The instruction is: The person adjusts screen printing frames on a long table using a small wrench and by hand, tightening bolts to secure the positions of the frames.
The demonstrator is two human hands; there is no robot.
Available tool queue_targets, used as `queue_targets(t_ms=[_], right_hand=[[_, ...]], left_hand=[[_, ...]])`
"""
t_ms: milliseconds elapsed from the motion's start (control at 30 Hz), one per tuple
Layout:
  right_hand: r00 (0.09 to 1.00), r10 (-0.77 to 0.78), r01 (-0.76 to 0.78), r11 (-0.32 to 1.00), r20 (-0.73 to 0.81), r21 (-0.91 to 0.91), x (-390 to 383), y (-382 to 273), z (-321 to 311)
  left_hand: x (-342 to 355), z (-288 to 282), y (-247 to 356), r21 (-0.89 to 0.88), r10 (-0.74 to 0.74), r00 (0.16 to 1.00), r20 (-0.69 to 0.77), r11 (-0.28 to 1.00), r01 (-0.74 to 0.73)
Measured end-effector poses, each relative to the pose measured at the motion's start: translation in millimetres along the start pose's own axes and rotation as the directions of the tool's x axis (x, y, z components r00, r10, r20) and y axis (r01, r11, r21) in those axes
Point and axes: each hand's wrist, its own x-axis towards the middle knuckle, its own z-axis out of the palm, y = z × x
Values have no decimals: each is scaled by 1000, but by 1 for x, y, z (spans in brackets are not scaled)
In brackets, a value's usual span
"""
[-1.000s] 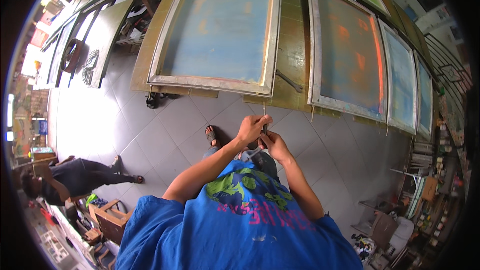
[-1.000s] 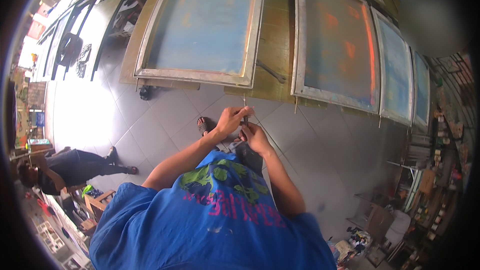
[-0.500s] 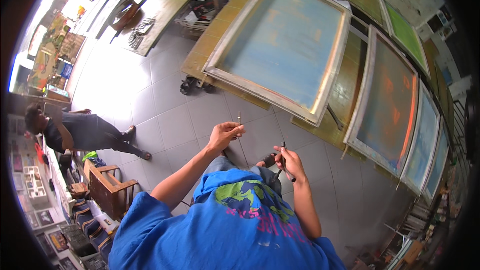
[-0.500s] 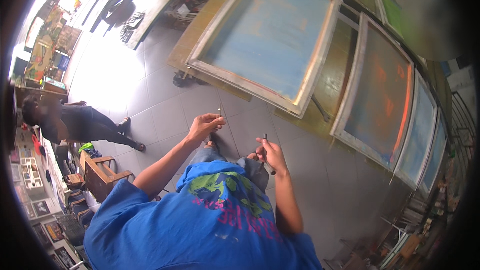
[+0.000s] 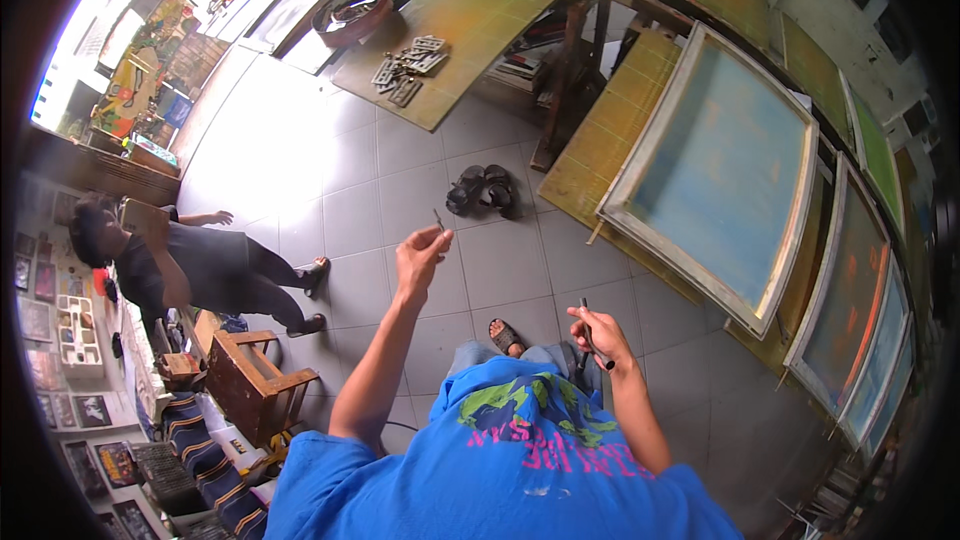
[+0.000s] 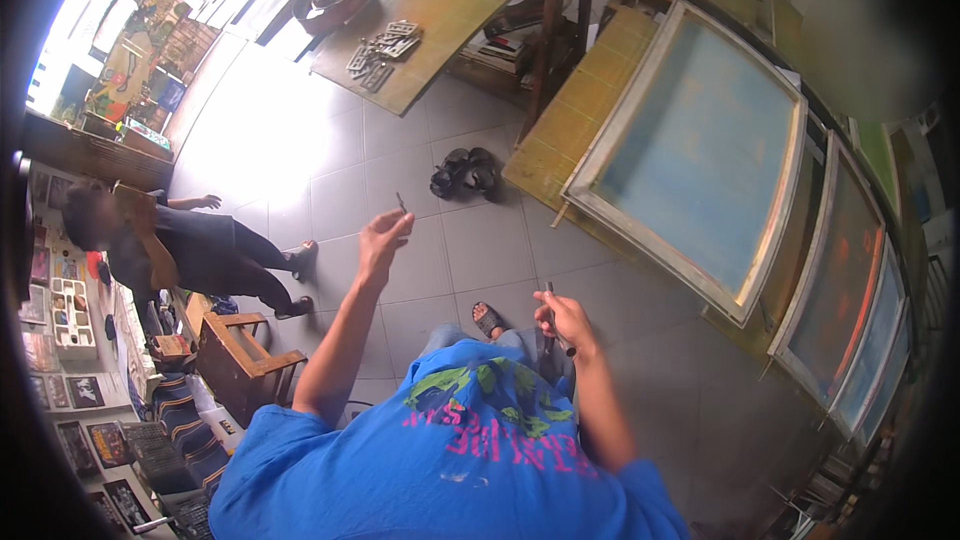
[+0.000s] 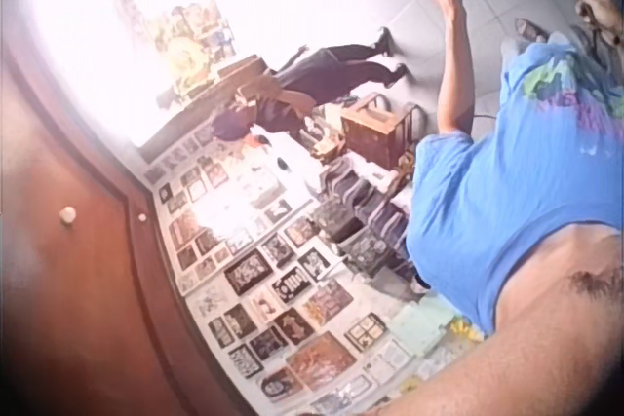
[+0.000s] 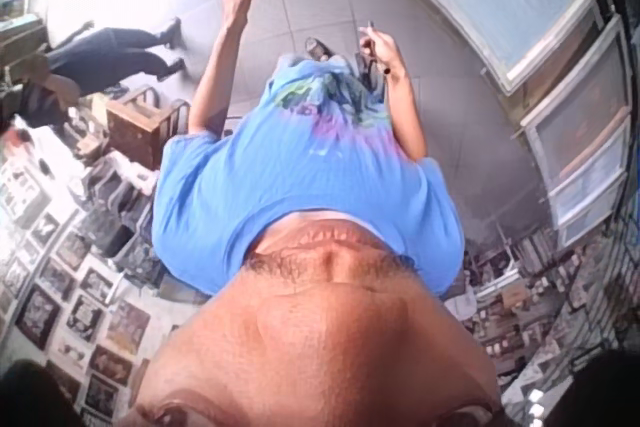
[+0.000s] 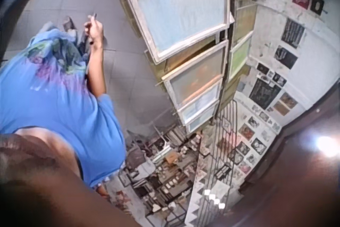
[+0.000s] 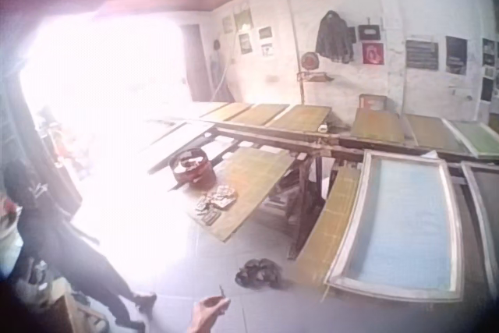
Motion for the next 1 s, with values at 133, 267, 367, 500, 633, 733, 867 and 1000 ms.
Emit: queue_targets(t_ms=[133,267,367,500,633,733,867,1000], right_hand=[[1000,-5,4,1000,28,18,25,-16,35],[1000,-11,11,1000,-7,3,46,-39,41],[999,-12,8,997,-53,-74,66,-57,34],[994,-11,-15,972,-109,-235,81,-77,33],[984,-82,26,944,-156,-329,95,-65,33],[969,-75,-17,930,-237,-366,91,-68,47],[917,-148,52,965,-370,-258,67,-62,66],[827,-118,173,984,-549,48,47,-52,96]], left_hand=[[82,-52,30,-5,110,993,-44,994,-110],[173,-83,72,28,177,978,-106,984,-175],[238,-98,102,91,199,972,-129,978,-188],[323,-111,122,252,212,958,-192,954,-160],[443,-153,106,583,389,903,-182,782,-219],[518,-211,92,757,473,862,-183,627,-183],[576,-187,90,774,656,754,-37,496,-394],[578,-173,99,760,616,788,2,511,-402]])
